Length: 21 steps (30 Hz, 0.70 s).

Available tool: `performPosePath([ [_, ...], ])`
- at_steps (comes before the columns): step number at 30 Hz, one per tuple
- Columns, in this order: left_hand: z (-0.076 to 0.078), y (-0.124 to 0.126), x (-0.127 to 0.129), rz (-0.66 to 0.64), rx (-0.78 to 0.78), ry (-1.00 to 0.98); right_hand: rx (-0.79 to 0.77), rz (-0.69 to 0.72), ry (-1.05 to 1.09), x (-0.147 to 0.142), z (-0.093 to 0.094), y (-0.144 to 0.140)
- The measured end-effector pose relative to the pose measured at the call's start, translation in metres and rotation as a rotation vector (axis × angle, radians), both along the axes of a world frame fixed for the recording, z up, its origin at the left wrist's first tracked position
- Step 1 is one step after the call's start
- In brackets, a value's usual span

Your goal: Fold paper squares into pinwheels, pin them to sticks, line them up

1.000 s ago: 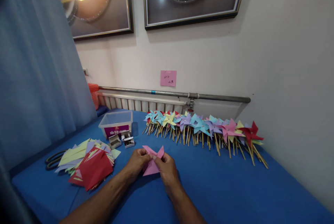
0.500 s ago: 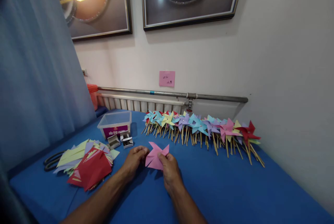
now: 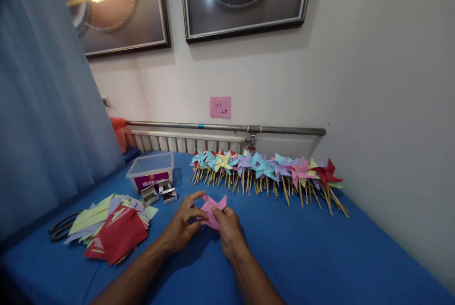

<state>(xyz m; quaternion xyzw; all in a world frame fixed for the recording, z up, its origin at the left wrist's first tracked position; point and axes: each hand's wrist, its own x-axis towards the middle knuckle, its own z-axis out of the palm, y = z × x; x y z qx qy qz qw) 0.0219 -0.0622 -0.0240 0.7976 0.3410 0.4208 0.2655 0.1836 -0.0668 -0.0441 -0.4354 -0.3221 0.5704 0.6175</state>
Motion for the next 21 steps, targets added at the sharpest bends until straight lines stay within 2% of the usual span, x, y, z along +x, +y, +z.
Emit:
performPosePath([
  [5,-0.002,0.002,0.001,0.039,-0.015,-0.026,0.028,0.008,-0.055,-0.007,-0.008,0.003],
  [12,-0.008,0.006,0.010,0.182,0.019,-0.073,0.050,0.014,-0.091,-0.014,-0.009,0.004],
  [16,-0.005,0.006,0.011,0.240,-0.011,-0.116,0.061,0.037,-0.061,-0.014,-0.007,0.002],
  [21,-0.001,0.004,0.012,0.254,-0.034,-0.148,0.073,0.059,-0.016,-0.013,-0.006,0.000],
])
